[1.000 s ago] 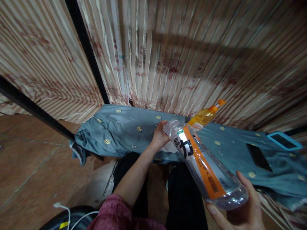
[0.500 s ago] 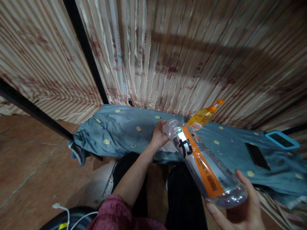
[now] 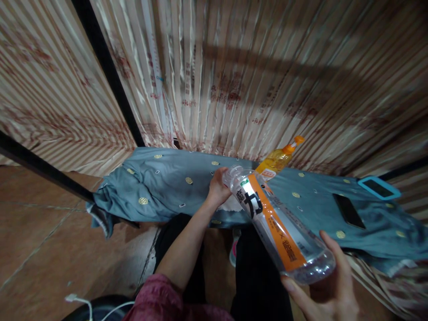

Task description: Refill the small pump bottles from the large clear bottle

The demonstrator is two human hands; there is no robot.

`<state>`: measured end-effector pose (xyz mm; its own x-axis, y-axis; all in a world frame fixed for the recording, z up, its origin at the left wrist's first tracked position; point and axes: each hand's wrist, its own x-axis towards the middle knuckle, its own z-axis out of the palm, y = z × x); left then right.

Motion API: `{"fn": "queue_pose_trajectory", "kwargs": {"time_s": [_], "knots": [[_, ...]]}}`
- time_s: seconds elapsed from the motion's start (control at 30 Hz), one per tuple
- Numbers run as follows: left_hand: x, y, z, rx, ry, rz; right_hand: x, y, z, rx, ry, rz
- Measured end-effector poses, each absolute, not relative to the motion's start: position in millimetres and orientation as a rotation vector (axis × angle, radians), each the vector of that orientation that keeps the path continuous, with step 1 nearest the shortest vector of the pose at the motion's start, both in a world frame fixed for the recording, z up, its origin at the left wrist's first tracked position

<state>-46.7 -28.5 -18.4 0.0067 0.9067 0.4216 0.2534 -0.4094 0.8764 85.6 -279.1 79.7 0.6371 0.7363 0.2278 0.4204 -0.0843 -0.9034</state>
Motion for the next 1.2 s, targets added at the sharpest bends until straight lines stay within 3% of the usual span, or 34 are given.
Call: {"fn": "queue_pose_trajectory", "kwargs": {"time_s": [0.4,0.7,1.2], "knots": [[-43.6,-21.8,-20.4,1.638,1.134,1.515,81.7,-278.0,78.3,-1.661,-0.918,0.426],[-39.0,-15.4,-25.3,1.592,1.103,1.538,103.0,-283.2,62.5,-1.628,-1.129,0.306],[-32.6,-24.6,-24.5,1.65,1.147,1.507,88.1,-286.4,75.5,-1.663,-0.967,0.288]]}}
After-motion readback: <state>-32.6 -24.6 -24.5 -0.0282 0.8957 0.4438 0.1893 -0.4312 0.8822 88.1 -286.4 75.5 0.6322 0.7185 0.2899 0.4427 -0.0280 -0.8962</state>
